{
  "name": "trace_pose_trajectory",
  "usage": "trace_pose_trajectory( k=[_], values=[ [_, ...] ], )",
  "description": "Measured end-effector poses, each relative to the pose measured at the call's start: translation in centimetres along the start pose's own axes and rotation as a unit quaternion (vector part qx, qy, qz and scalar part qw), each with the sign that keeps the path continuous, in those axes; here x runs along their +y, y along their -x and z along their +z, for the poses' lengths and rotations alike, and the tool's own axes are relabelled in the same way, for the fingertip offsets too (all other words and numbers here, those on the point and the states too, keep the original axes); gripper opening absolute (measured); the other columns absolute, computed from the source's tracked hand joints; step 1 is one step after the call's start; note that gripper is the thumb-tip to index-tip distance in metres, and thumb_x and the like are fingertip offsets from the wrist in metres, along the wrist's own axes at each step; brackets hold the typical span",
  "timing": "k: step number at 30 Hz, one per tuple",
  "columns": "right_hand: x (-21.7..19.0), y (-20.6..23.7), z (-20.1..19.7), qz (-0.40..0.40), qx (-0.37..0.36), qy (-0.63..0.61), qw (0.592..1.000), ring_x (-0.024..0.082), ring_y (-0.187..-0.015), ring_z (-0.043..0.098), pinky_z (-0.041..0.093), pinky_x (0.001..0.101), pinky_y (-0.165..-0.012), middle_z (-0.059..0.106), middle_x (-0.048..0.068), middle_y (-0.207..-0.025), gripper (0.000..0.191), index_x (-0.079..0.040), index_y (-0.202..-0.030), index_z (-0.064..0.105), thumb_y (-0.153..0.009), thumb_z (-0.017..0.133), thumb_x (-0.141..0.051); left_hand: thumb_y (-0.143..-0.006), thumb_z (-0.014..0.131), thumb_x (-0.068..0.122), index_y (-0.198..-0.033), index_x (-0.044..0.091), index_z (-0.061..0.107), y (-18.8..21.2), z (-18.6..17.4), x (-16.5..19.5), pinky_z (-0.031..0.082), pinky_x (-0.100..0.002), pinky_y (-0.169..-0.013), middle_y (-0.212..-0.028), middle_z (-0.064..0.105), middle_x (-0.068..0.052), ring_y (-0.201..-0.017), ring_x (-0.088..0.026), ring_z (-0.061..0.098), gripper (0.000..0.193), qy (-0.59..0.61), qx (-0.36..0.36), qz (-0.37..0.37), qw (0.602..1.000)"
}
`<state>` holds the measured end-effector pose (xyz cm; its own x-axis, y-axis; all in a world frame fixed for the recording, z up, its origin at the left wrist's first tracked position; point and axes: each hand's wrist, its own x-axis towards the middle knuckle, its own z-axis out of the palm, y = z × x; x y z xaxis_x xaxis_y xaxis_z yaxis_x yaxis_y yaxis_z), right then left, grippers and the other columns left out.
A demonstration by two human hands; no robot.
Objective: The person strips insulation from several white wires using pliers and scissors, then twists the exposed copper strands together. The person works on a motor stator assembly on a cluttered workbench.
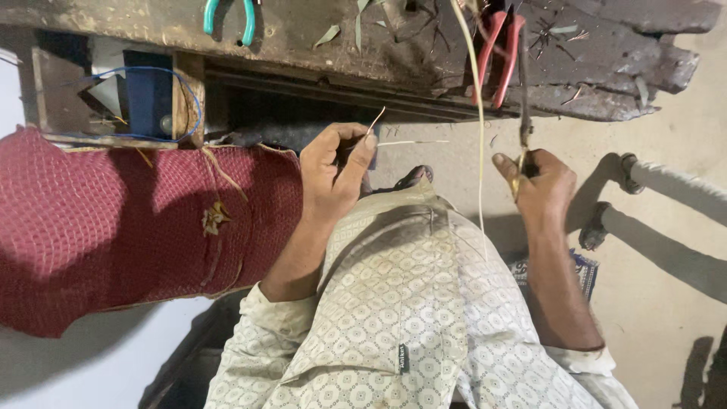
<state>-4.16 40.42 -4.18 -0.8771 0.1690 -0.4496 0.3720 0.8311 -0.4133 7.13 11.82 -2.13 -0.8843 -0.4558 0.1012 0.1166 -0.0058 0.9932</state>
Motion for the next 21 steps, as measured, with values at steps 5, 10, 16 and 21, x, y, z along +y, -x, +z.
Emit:
trace_pose_trajectory(
  k=[5,10,16,21],
  values=[
    [-0.3,-2.6,-5.9,-0.161,0.104,0.061,0.979,0.030,-0.060,0.059,0.048,0.0448,-0.060,0.064,0.015,-0.066,0.052,0.000,-0.079,0.070,-0.089,0.089,-0.047,-0.106,0.064,0.014,-0.111,-0.001,0.071,-1.0,-0.6,0.6,0.047,-0.020,-0.070,-0.092,0.067,0.001,-0.080,-0.005,0.057,0.017,0.030,-0.068,-0.046,0.996],
    [-3.9,-5.7,-8.2,-0.309,0.176,0.185,0.916,0.037,-0.075,0.067,0.053,0.0472,-0.065,0.070,0.018,-0.087,0.041,-0.004,-0.097,0.076,-0.088,0.088,-0.042,-0.105,0.067,0.015,-0.109,-0.001,0.072,-3.6,-1.1,1.1,0.047,-0.021,-0.074,-0.090,0.066,0.002,-0.083,-0.006,0.056,0.017,-0.028,-0.084,-0.011,0.996],
    [-10.4,-0.3,-4.7,-0.472,0.156,0.083,0.864,0.024,-0.099,0.071,0.062,0.0355,-0.073,0.067,0.013,-0.114,0.039,-0.007,-0.128,0.067,-0.101,0.083,-0.030,-0.104,0.064,0.017,-0.105,0.000,0.070,-6.1,-1.6,2.0,0.051,-0.022,-0.071,-0.088,0.064,0.004,-0.078,-0.005,0.057,0.018,0.078,-0.049,-0.067,0.994],
    [-16.9,7.1,-1.2,-0.730,0.142,-0.079,0.663,0.019,-0.086,0.069,0.062,0.0308,-0.064,0.068,0.011,-0.102,0.048,-0.004,-0.127,0.066,-0.094,0.082,-0.035,-0.110,0.060,0.016,-0.102,-0.001,0.070,-7.0,-2.3,4.3,0.041,-0.022,-0.066,-0.078,0.054,0.003,-0.072,-0.006,0.049,0.021,0.096,-0.034,-0.088,0.991]
  ],
)
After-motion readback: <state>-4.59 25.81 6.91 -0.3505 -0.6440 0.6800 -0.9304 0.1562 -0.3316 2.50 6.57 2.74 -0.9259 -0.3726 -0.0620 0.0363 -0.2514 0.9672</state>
